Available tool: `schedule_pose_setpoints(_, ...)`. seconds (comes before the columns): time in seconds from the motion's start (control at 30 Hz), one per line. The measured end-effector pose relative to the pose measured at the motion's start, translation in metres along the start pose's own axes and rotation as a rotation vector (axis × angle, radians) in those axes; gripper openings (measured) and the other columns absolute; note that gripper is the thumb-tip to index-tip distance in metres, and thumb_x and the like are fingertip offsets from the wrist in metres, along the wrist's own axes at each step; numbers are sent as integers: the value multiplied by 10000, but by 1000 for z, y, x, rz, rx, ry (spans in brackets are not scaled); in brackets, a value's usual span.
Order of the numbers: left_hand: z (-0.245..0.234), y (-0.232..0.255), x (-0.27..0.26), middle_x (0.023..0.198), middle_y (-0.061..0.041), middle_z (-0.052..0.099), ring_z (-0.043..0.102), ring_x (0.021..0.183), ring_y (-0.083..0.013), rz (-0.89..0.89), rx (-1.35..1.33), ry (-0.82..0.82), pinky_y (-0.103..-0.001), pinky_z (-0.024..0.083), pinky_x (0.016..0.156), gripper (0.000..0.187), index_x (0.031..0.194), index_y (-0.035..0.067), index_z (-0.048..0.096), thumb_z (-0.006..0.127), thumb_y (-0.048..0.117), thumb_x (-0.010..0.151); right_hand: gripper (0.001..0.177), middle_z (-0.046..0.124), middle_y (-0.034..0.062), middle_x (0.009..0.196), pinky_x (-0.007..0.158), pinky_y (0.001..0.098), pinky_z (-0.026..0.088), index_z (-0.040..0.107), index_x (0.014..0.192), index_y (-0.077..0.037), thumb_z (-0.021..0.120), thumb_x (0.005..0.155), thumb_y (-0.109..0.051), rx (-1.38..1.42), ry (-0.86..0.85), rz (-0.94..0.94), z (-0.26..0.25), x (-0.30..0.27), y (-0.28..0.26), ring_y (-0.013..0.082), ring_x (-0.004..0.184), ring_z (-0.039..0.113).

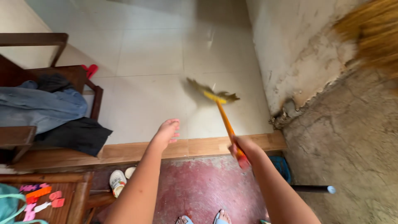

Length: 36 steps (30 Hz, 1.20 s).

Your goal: Sweep debris on the floor into a dustpan using a broom.

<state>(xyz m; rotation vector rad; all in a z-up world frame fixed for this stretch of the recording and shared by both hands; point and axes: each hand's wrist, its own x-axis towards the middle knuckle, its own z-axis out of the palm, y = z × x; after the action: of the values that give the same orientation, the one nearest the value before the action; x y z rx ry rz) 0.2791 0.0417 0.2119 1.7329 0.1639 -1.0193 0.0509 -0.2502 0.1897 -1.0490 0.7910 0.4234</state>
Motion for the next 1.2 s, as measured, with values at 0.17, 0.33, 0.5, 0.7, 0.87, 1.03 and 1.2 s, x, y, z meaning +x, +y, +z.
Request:
schedule_pose_setpoints(0.17, -57, 11, -3, 1288, -38, 627, 631, 1026, -218, -8, -10, 56, -427, 524, 849, 418, 1357, 224, 578, 546, 367, 965, 412, 607, 116, 580, 447, 343, 460, 546, 813, -7, 502, 1033, -353, -363, 185, 338, 24, -77, 43, 199, 462, 535)
schedule_pose_setpoints(0.33, -47, 31, -9, 1268, -18, 626, 625, 1008, -208, 11, 60, 40, -421, 508, 834, 424, 1356, 227, 574, 546, 373, 960, 363, 587, 124, 610, 429, 362, 445, 553, 873, 7, 525, 1024, -322, -444, 225, 542, 44, -158, -1, 205, 461, 530)
schedule_pose_setpoints(0.5, -13, 72, -39, 1054, -14, 664, 643, 857, -165, 157, 305, -65, -378, 514, 685, 376, 1269, 200, 642, 578, 338, 924, 174, 587, 96, 587, 372, 349, 406, 558, 864, 5, 598, 935, -149, -348, 90, 392, 121, -222, -85, 186, 425, 509)
schedule_pose_setpoints(0.7, -47, 71, -48, 886, -35, 658, 611, 734, -144, 243, 386, -31, -325, 498, 590, 345, 1222, 183, 680, 603, 345, 927, 366, 691, 115, 696, 519, 363, 555, 666, 927, 54, 645, 898, -310, -866, 77, 108, 256, -237, -99, 211, 569, 677)
schedule_pose_setpoints(0.87, -84, 51, -69, 788, -61, 655, 585, 677, -176, 155, 402, 114, -336, 474, 580, 348, 1239, 189, 696, 609, 328, 931, 160, 575, 110, 784, 446, 201, 499, 498, 1089, 84, 524, 988, -38, 479, -182, 485, 256, -42, -23, 135, 526, 566)
schedule_pose_setpoints(1.03, -86, 26, -49, 786, -54, 689, 635, 683, -148, 150, 456, 130, -311, 503, 611, 334, 1223, 181, 712, 623, 305, 926, 263, 557, 68, 742, 353, 119, 429, 504, 1141, 219, 416, 1040, -6, 1098, -166, 446, 214, 5, 10, 68, 457, 477)
schedule_pose_setpoints(1.2, -50, 32, -44, 814, -45, 674, 581, 678, -161, 115, 374, 58, -350, 490, 632, 296, 1203, 176, 717, 635, 265, 933, 105, 485, 26, 688, 353, 210, 472, 406, 899, 3, 501, 939, -17, 1719, -86, 415, 90, -82, -17, 89, 431, 480)
